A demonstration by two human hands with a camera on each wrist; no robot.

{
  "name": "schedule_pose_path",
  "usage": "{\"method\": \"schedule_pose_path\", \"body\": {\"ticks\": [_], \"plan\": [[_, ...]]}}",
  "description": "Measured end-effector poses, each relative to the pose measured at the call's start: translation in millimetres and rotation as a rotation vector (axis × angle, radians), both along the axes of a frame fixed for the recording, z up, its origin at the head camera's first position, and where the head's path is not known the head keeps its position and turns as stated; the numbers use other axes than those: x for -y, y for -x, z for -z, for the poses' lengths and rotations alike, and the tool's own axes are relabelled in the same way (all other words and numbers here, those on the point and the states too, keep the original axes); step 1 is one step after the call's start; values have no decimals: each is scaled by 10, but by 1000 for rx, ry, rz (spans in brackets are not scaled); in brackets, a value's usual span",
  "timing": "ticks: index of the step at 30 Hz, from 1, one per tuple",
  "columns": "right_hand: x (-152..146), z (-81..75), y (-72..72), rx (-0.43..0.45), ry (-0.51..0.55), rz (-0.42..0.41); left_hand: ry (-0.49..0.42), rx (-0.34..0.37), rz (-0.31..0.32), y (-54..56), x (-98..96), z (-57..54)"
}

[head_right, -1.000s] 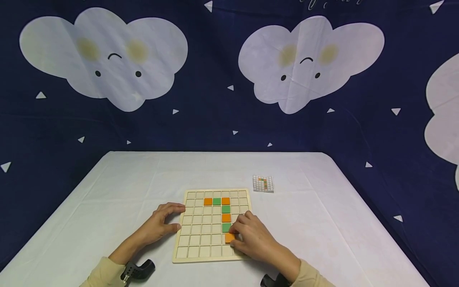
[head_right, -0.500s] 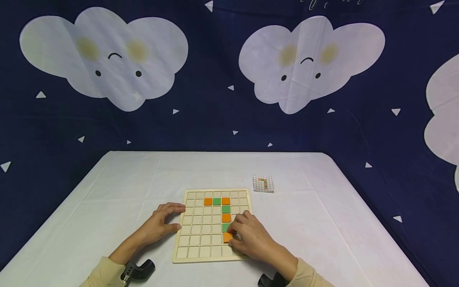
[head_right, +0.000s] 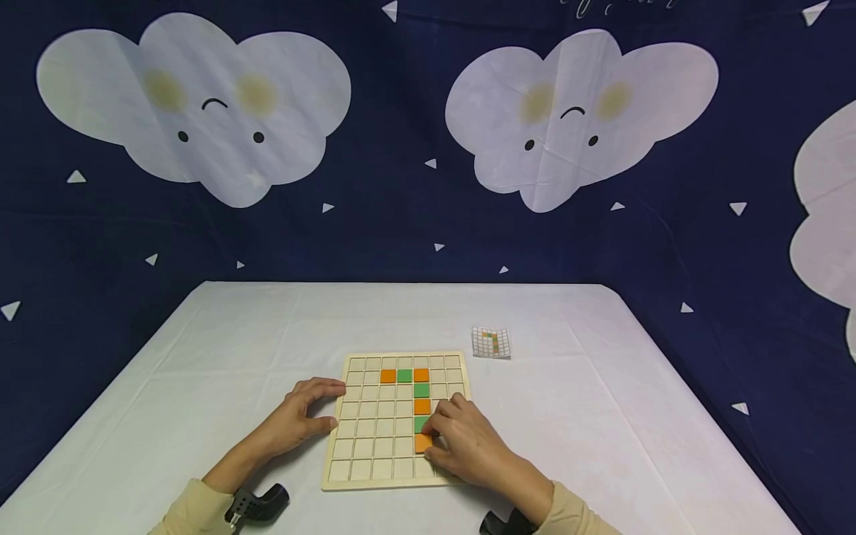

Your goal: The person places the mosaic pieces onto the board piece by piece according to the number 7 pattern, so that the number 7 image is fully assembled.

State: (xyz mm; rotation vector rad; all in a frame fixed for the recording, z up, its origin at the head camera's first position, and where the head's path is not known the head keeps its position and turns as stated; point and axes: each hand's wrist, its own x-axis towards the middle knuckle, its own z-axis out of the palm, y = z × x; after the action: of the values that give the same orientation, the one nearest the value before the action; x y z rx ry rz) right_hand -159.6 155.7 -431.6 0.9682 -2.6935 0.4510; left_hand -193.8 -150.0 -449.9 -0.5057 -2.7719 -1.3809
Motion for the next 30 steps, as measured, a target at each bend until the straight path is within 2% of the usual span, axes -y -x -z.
{"method": "schedule_pose_path", "body": {"ticks": [15, 30], "plan": [[-1, -5, -10, 1, 5, -13, 3, 4, -2, 2, 3, -1], [-15, -23, -20, 22, 0, 8, -1, 8, 2, -1, 1, -4]]}}
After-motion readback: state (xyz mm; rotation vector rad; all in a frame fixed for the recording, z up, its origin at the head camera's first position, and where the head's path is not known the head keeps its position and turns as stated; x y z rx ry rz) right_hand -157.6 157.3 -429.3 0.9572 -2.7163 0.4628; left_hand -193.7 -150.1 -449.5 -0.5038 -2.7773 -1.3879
